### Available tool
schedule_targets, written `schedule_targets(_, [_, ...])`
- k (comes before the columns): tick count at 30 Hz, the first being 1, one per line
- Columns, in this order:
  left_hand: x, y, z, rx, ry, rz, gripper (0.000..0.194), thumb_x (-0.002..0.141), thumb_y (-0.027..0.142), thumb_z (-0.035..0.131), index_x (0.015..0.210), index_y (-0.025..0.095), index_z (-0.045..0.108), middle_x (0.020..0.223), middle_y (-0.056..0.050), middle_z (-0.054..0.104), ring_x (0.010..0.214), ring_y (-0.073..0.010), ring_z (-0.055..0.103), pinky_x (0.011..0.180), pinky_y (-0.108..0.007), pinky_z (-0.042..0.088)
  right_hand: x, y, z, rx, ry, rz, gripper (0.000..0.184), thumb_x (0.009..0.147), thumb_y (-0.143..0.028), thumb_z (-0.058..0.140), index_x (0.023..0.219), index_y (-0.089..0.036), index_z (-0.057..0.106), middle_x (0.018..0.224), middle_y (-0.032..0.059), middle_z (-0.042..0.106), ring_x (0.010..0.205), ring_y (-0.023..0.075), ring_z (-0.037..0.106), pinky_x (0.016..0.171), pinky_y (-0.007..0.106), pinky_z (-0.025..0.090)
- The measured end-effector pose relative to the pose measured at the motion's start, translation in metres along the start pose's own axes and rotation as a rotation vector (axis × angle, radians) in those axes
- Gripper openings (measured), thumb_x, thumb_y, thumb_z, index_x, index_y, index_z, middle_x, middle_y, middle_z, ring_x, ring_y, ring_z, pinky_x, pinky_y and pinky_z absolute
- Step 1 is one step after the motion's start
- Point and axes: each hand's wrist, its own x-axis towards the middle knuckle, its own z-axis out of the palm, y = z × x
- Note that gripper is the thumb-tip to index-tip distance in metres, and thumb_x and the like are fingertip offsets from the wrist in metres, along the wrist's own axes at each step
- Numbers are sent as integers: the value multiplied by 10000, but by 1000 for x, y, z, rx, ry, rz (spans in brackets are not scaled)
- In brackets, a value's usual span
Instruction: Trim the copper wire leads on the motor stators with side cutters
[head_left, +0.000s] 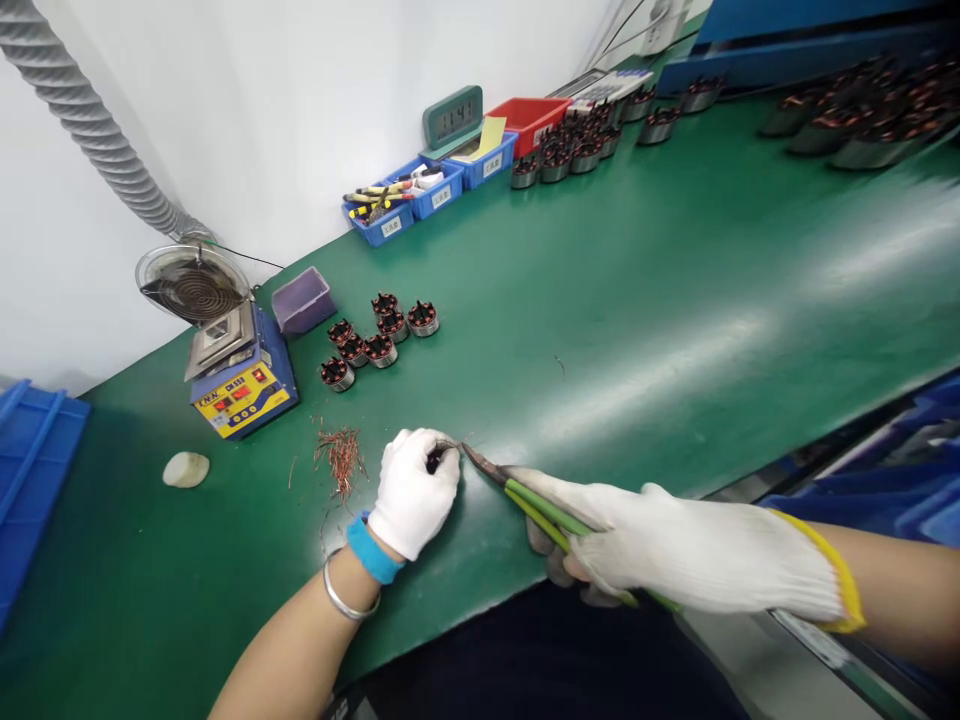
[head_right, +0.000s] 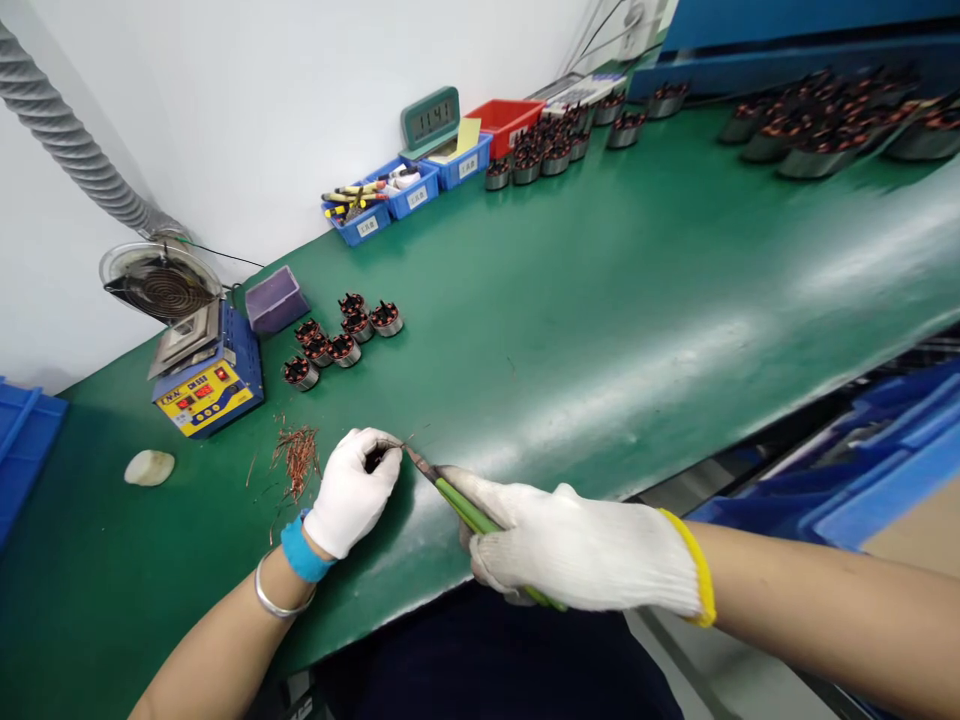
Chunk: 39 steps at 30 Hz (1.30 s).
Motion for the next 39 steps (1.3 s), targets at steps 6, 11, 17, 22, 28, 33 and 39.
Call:
schedule_targets(6, [0, 1, -1, 3, -10, -7, 99, 805, 142, 552, 765, 200, 622, 756, -7, 640, 782, -187, 522, 781, -320, 400, 2, -14, -1, 125, -7, 58, 789, 739, -221, 537, 1480, -240, 268, 963, 40, 603, 715, 143, 602, 626, 251, 497])
schedule_targets(11, [1, 2, -1, 5, -14, 1, 100, 803, 150, 541, 757, 196, 617, 739, -11, 629, 771, -191, 513, 767, -333, 398, 2, -19, -2, 118, 8, 102, 826, 746, -234, 537, 1512, -245, 229, 845, 12, 582, 681, 155, 619, 640, 286, 529])
schedule_targets(17, [-1, -1, -1, -140, 58, -64, 45, 766, 184, 574, 789, 188, 613, 772, -27, 635, 781, -196, 557, 768, -347, 441, 4, -15, -5, -289, 132, 106, 713, 833, -323, 473, 1509, -325, 249, 1047, 63, 656, 710, 189, 661, 711, 342, 519])
schedule_targets(22, [-2, -16, -4, -621, 393, -71, 281, 905, 372, 474, 1076, 170, 569, 1092, -90, 620, 1021, -211, 594, 937, -371, 464, 13, -4, -1, -1010, 547, -92, 623, 815, -359, 482, 1406, -165, 443, 1078, 168, 619, 849, 319, 609, 648, 395, 451])
schedule_targets(28, [0, -34, 1, -708, 555, -91, 413, 938, 518, 429, 1181, 203, 540, 1250, -103, 562, 1082, -217, 584, 958, -371, 474, 44, -48, 8, -1122, 692, -481, 787, 670, -596, 676, 1288, -140, 502, 1108, 153, 571, 986, 307, 539, 862, 465, 411])
schedule_targets(33, [0, -40, 0, -674, 582, -107, 431, 926, 539, 457, 1203, 218, 529, 1260, -88, 554, 1072, -216, 599, 1001, -391, 456, 70, -73, 14, -1088, 494, -459, 470, 726, -562, 612, 1003, -182, 622, 939, 89, 642, 773, 253, 620, 587, 342, 453])
schedule_targets(39, [1, -34, 3, -705, 582, -140, 469, 895, 566, 486, 1211, 219, 510, 1266, -99, 546, 1101, -238, 582, 1032, -422, 436, 42, -50, -51, -764, 783, -70, 363, 651, -490, 681, 932, -261, 662, 952, 37, 681, 866, 253, 653, 615, 297, 450])
